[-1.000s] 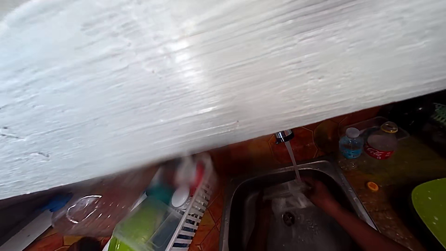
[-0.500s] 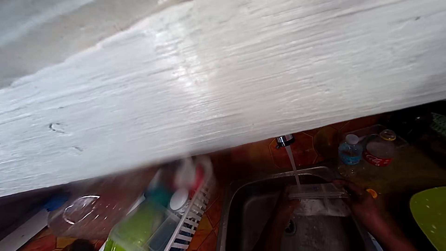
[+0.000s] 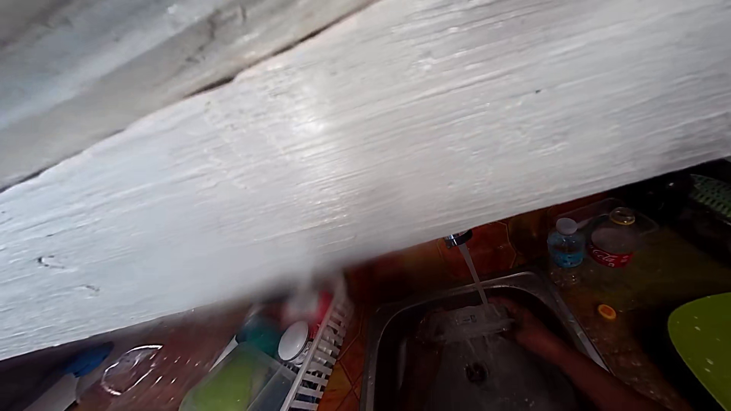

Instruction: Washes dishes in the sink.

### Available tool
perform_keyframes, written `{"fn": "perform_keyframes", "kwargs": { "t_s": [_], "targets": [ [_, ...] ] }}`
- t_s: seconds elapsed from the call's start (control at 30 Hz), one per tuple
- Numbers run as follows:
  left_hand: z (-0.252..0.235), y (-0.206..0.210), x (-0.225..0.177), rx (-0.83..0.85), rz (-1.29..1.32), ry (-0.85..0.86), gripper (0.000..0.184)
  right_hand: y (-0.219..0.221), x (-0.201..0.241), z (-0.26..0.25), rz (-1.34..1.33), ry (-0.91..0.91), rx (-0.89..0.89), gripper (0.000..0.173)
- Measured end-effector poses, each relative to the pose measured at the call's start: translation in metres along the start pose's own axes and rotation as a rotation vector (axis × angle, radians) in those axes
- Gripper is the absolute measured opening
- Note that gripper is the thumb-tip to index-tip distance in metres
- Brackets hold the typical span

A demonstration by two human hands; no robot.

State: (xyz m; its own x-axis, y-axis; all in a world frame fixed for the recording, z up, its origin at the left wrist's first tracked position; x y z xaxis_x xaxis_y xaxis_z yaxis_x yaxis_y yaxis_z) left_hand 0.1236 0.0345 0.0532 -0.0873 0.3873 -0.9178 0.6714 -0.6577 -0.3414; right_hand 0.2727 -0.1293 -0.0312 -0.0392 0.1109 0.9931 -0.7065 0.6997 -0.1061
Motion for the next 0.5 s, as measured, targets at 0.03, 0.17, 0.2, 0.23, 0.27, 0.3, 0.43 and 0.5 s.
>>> {"fn": "perform_keyframes", "kwargs": {
  "t_s": [0.03, 0.17, 0.2, 0.23, 0.27, 0.3, 0.43, 0.5],
  "targets": [
    [0.002, -0.004, 0.002, -0.019, -0.039, 0.019, 0.037, 0.004, 0.001, -0.001, -0.013, 0.01, 0.02, 0.063],
    [0.009, -0.01, 0.027, -0.036, -0.156, -0.093, 0.04, 0.009, 0.0, -0.006, 0.022, 0.03, 0.016, 0.057],
    [0.013, -0.01, 0.043, -0.044, -0.116, -0.202, 0.042, 0.009, -0.005, -0.009, 0.022, 0.063, 0.02, 0.055],
    [0.019, -0.008, 0.058, -0.058, -0.037, -0.34, 0.042, 0.008, -0.012, -0.011, 0.012, 0.103, 0.033, 0.054],
    [0.026, -0.004, 0.072, -0.082, 0.047, -0.475, 0.041, 0.008, -0.019, -0.013, -0.011, 0.142, 0.049, 0.053],
    [0.034, 0.0, 0.081, -0.099, 0.116, -0.597, 0.042, 0.007, -0.028, -0.013, -0.033, 0.187, 0.053, 0.054],
    [0.058, 0.022, 0.101, -0.043, 0.239, -0.903, 0.046, 0.007, -0.06, -0.002, 0.024, 0.349, 0.079, 0.048],
    [0.06, 0.026, 0.11, 0.018, 0.193, -0.916, 0.046, 0.006, -0.071, 0.007, 0.067, 0.396, 0.084, 0.043]
  ]
}}
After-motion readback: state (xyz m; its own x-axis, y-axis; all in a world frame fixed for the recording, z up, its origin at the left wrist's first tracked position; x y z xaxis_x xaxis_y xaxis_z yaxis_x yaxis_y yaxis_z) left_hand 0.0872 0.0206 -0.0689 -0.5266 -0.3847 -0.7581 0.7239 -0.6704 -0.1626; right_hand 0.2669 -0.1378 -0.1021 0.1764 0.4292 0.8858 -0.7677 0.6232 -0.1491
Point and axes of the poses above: each hand's wrist, its own z-axis away from the middle knuckle, its own y-axis out of the palm, x = y × z, the point moved 7 cm from there along -z, towards the middle knuckle, and after that the axes turned 7 degrees about -x, right-handed, at the moved point
